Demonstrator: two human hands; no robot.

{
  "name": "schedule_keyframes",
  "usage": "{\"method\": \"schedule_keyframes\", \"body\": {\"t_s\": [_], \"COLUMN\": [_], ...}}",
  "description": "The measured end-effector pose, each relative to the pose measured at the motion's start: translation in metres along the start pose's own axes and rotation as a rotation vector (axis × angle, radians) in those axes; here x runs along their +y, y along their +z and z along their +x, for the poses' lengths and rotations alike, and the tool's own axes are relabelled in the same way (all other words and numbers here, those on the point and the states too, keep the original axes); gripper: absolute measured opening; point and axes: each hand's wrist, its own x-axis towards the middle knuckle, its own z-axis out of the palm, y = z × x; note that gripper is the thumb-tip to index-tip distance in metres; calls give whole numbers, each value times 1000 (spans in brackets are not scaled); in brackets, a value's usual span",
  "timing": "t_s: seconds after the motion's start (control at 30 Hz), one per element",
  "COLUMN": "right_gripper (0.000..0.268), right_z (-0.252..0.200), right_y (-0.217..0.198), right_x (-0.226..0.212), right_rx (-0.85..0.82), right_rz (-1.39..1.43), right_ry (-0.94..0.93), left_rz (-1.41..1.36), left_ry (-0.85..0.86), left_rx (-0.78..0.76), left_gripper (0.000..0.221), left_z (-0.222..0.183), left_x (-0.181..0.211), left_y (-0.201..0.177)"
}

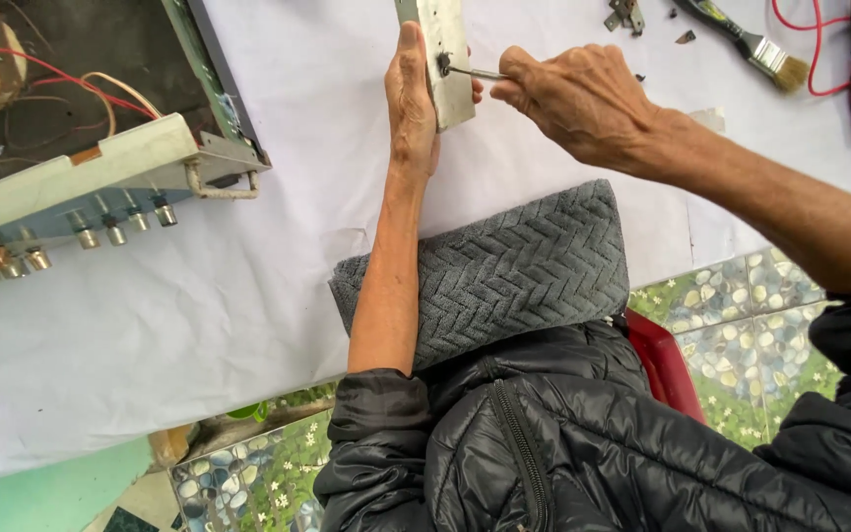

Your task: Extracting electronic components from a metal heat sink using pliers and a screwdriver on a repair bench.

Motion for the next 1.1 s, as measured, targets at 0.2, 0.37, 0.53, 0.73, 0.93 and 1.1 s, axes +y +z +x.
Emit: {"method": "schedule_keyframes", "body": {"t_s": [0.2,0.37,0.53,0.73,0.93,1.1], "right_gripper": [18,22,22,21,22,43], "right_z": [-8,-9,-16,-42,-70,-50], "right_y": [-27,-32,-14,57,66,23], "right_x": [-13,-16,-7,20,28,27], "right_rx": [20,29,208,255,205,494], "right_rz": [452,647,538,191,285,398], "right_ry": [30,59,69,350,372,302], "left_rz": [-174,-257,-120,38,261,357], "left_ry": [-18,-49,-30,136,289,240], "left_rx": [-101,-135,-85,-131,-170,-277], "left_gripper": [88,83,85,89,47,60], "left_z": [3,5,0,18,3,12], "left_x": [-3,-2,6,-33,-16,-37], "left_y": [-5,-9,0,-10,7,-8]}}
